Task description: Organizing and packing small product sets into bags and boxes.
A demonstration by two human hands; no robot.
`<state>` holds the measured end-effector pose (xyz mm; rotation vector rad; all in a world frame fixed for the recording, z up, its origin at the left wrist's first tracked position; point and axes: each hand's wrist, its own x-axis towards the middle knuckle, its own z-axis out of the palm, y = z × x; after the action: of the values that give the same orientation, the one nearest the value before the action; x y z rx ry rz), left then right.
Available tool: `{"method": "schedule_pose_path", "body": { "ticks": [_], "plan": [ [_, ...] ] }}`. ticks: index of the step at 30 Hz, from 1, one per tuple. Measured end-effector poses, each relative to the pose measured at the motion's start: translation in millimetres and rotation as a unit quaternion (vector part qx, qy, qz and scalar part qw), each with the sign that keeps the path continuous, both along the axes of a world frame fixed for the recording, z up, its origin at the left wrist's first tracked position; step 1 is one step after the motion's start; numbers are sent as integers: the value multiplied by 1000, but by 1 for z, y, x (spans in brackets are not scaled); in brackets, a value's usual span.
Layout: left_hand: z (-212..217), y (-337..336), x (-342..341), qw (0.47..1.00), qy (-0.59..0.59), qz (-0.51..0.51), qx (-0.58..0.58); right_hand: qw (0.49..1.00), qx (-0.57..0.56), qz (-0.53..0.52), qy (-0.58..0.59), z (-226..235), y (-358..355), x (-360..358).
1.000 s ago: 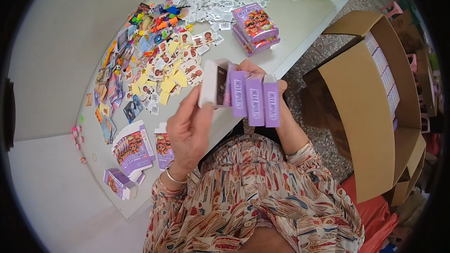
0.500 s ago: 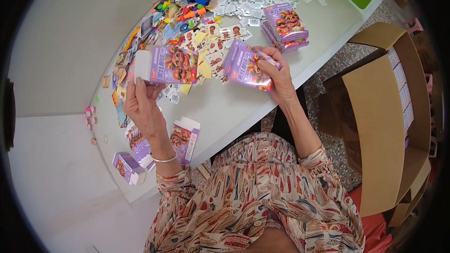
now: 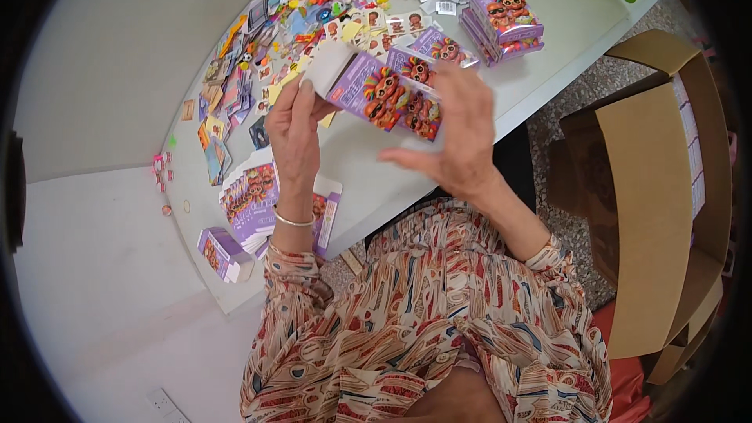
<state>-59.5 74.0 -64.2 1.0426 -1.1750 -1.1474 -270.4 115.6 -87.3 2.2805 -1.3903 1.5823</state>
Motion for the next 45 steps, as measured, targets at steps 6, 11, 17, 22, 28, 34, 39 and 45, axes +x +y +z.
{"method": "schedule_pose_path", "body": {
  "ticks": [6,11,17,22,28,34,39,45],
  "plan": [
    [27,22,-10,993,-73,-86,-24,996,83,-13,0,-8,-2,30],
    [34,15,13,996,-13,-81,34,977,186,16,-100,-9,-14,21],
    [-35,1,67,851,-522,-19,-45,982,177,1,-61,9,12,7],
    [-51,-4,47,763,-624,2,-166,979,196,47,-11,-9,31,7],
    [-39,-5,57,759,-621,-12,-195,970,91,180,-137,-48,23,7],
    [28,27,29,895,-430,77,-92,967,147,169,-120,-54,28,4],
    [63,88,3,892,-371,88,-243,983,153,96,-29,-45,31,14],
    [41,97,-15,791,-525,9,-314,978,190,87,-11,-38,46,23]
  ]
}}
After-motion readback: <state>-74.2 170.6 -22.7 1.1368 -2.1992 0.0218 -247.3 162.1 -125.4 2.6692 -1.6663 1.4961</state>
